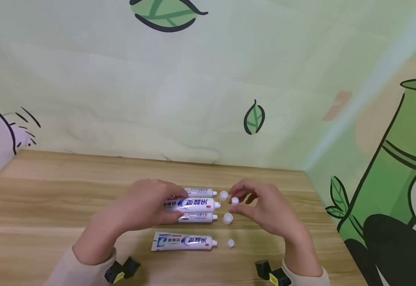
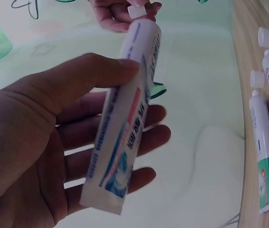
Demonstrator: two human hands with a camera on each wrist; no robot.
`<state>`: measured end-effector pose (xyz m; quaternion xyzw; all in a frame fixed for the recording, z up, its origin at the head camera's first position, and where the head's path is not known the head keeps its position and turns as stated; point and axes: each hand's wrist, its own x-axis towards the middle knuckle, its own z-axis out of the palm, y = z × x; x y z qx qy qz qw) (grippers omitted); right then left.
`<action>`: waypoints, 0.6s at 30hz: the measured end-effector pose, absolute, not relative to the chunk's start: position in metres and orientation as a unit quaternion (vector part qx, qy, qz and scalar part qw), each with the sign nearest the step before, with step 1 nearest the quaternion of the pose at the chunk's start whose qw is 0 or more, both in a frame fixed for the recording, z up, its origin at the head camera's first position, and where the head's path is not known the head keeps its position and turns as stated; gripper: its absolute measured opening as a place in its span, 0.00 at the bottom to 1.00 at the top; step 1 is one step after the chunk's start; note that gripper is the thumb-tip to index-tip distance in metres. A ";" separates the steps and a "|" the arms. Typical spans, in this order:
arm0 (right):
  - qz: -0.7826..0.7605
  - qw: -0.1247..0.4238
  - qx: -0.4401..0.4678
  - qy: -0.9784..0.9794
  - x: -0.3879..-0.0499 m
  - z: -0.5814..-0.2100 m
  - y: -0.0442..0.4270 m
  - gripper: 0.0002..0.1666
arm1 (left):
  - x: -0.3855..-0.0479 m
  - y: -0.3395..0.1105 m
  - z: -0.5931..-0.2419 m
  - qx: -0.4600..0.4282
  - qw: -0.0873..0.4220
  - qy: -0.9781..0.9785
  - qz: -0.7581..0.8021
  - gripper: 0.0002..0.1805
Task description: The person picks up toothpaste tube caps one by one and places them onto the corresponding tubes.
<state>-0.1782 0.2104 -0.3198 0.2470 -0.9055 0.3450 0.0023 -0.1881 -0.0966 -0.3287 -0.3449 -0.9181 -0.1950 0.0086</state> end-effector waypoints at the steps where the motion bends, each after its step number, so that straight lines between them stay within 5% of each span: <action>1: 0.346 0.009 0.245 -0.906 -0.178 -0.320 0.211 0.13 | -0.188 -0.098 -0.328 -0.345 0.009 -0.918 -0.196 0.19; 11: 0.357 0.065 0.267 -0.893 -0.180 -0.320 0.213 0.17 | -0.191 -0.101 -0.329 -0.374 0.039 -0.903 -0.206 0.19; 18: 0.369 0.056 0.249 -0.894 -0.182 -0.322 0.216 0.16 | -0.191 -0.098 -0.329 -0.389 0.058 -0.895 -0.209 0.19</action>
